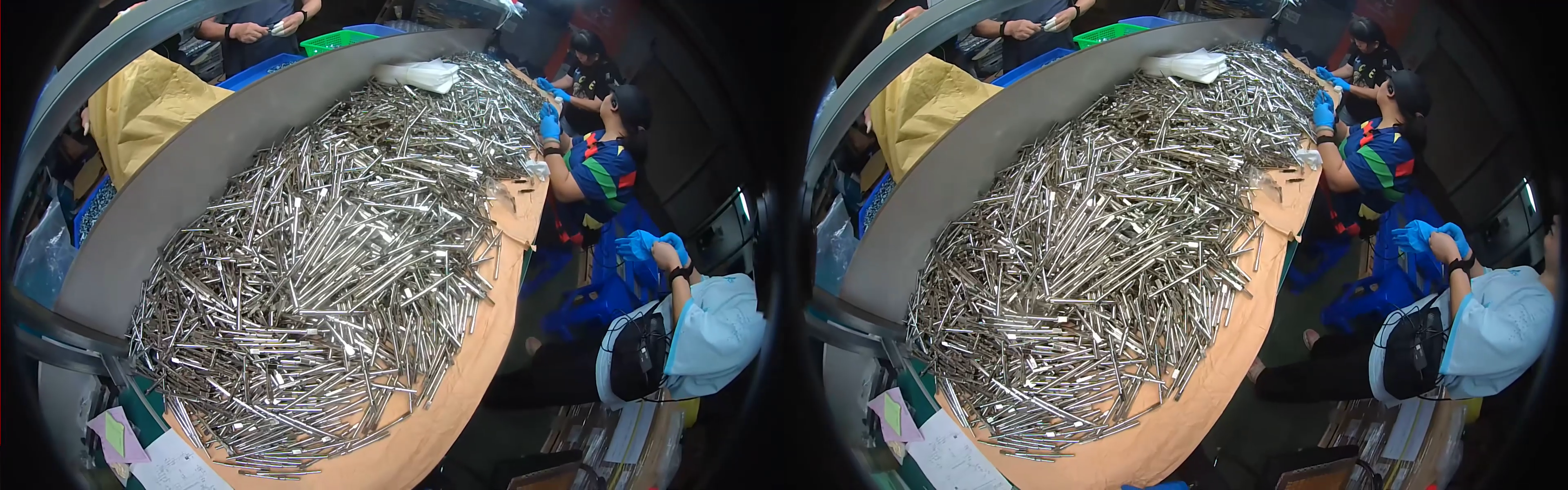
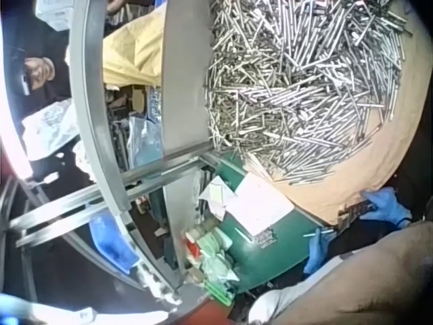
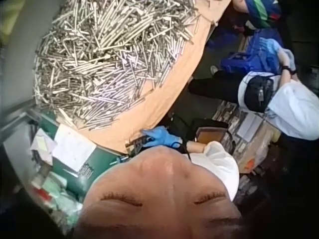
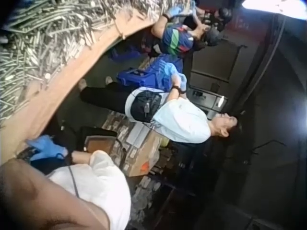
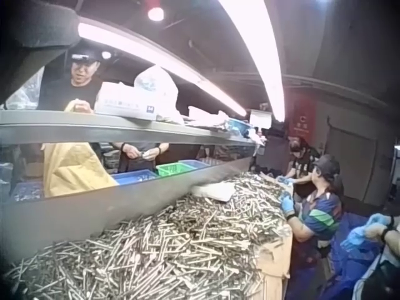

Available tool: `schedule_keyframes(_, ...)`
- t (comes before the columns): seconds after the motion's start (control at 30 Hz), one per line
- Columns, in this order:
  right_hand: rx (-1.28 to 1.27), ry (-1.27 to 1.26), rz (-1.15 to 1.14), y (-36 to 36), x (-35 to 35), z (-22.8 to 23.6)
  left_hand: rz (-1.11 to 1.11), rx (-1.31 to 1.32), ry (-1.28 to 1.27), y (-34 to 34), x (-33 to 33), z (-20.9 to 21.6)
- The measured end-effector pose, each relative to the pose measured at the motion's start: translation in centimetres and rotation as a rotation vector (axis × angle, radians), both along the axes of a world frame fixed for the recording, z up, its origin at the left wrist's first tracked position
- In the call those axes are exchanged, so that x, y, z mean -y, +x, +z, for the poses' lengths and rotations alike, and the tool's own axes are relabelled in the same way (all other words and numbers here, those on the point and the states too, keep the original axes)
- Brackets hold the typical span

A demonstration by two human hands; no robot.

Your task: The person measures a metal rod with a digital caliper, sets it down, and then measures a small metal component. They then pick up another metal rod to measure it, wipe the work surface with a cloth, and measure another small metal component.

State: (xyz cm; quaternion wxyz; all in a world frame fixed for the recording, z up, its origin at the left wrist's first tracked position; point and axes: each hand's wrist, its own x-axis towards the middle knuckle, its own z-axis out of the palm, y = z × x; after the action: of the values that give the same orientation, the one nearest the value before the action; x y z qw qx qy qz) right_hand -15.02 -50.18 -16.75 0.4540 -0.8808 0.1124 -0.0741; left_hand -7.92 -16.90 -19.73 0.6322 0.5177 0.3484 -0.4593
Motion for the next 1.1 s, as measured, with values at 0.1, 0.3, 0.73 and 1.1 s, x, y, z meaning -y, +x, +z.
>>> schedule_keyframes(0.1,0.037,-0.02,-0.017,0.2,-0.1,0.1,-0.02,0.013,0.024,0.2,0.2,0.2)
schedule_keyframes(0.3,0.075,-0.067,-0.057,0.4,-0.3,0.4,-0.057,-0.041,0.05,1.8,1.8,1.7)
schedule_keyframes(0.73,0.153,-0.123,-0.135,0.1,-1.2,0.2,-0.017,0.121,0.122,1.5,3.7,2.7)
schedule_keyframes(1.1,0.116,-0.128,-0.144,0.2,-0.6,-0.8,-0.017,0.05,0.092,3.2,6.7,3.5)
